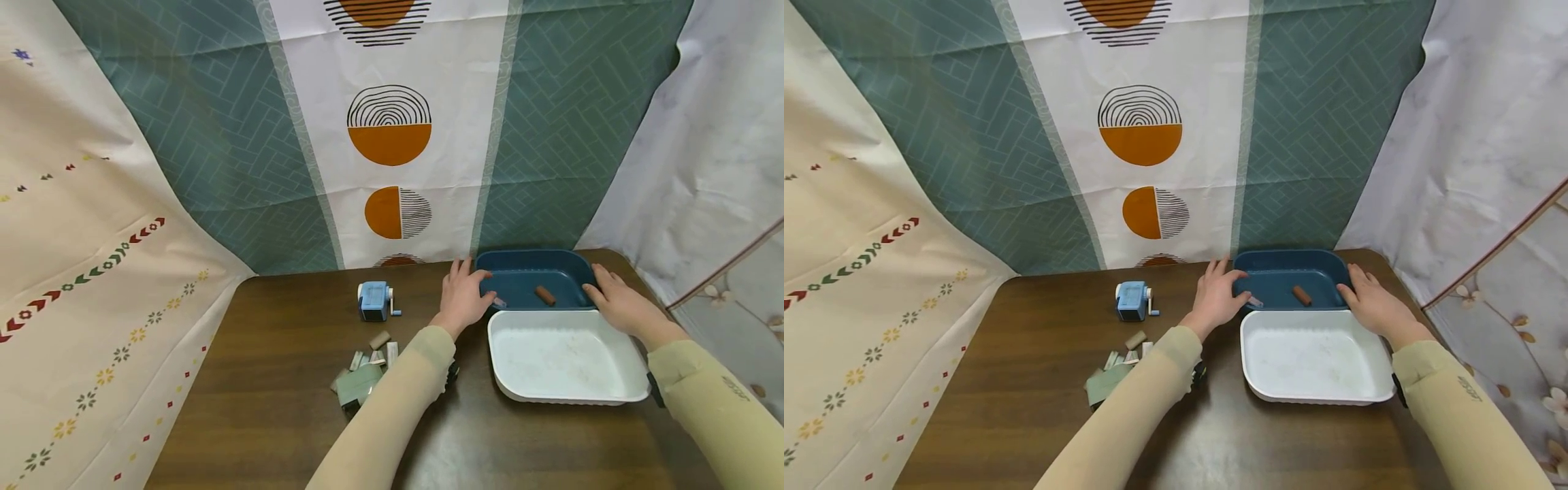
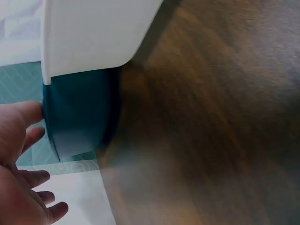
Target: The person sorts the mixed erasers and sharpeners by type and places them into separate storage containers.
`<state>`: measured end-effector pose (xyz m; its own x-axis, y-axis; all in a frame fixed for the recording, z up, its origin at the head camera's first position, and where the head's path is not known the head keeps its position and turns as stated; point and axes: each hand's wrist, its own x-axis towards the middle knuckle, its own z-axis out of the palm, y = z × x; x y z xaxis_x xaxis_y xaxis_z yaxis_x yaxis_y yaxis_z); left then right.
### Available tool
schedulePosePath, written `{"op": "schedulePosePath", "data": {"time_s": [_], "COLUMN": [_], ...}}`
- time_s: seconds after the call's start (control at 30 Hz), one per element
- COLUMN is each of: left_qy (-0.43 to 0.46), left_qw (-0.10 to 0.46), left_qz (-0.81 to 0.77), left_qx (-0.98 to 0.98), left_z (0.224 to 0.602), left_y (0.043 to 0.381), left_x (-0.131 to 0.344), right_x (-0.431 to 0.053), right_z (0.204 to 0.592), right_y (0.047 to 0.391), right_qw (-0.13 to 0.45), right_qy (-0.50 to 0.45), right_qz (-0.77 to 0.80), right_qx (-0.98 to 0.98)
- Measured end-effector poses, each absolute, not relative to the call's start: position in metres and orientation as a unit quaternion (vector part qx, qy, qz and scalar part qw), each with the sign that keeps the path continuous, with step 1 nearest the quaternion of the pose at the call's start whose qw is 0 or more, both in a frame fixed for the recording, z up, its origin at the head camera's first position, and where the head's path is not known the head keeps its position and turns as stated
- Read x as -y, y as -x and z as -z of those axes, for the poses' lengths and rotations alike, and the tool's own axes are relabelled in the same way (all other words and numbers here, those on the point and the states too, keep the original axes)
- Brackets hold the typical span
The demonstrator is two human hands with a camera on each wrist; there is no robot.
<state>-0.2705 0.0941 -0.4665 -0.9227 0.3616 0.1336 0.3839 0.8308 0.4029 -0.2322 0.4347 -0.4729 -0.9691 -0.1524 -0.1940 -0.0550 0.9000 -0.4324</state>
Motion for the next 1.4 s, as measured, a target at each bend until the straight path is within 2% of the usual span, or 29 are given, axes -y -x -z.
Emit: {"op": "schedulePosePath", "data": {"time_s": [1.0, 1.4], "left_qy": [0.201, 0.210], "left_qw": [0.034, 0.034], "left_qz": [0.259, 0.280], "left_qx": [0.944, 0.936], "left_z": [0.465, 0.452], "left_y": [0.273, 0.268], "left_x": [-0.073, -0.054], "right_x": [-0.438, -0.437], "right_z": [0.478, 0.475], "right_y": [0.233, 0.234], "right_qw": [0.111, 0.115], "right_qy": [0.049, 0.048], "right_qz": [0.206, 0.205], "right_qx": [-0.971, -0.971]}}
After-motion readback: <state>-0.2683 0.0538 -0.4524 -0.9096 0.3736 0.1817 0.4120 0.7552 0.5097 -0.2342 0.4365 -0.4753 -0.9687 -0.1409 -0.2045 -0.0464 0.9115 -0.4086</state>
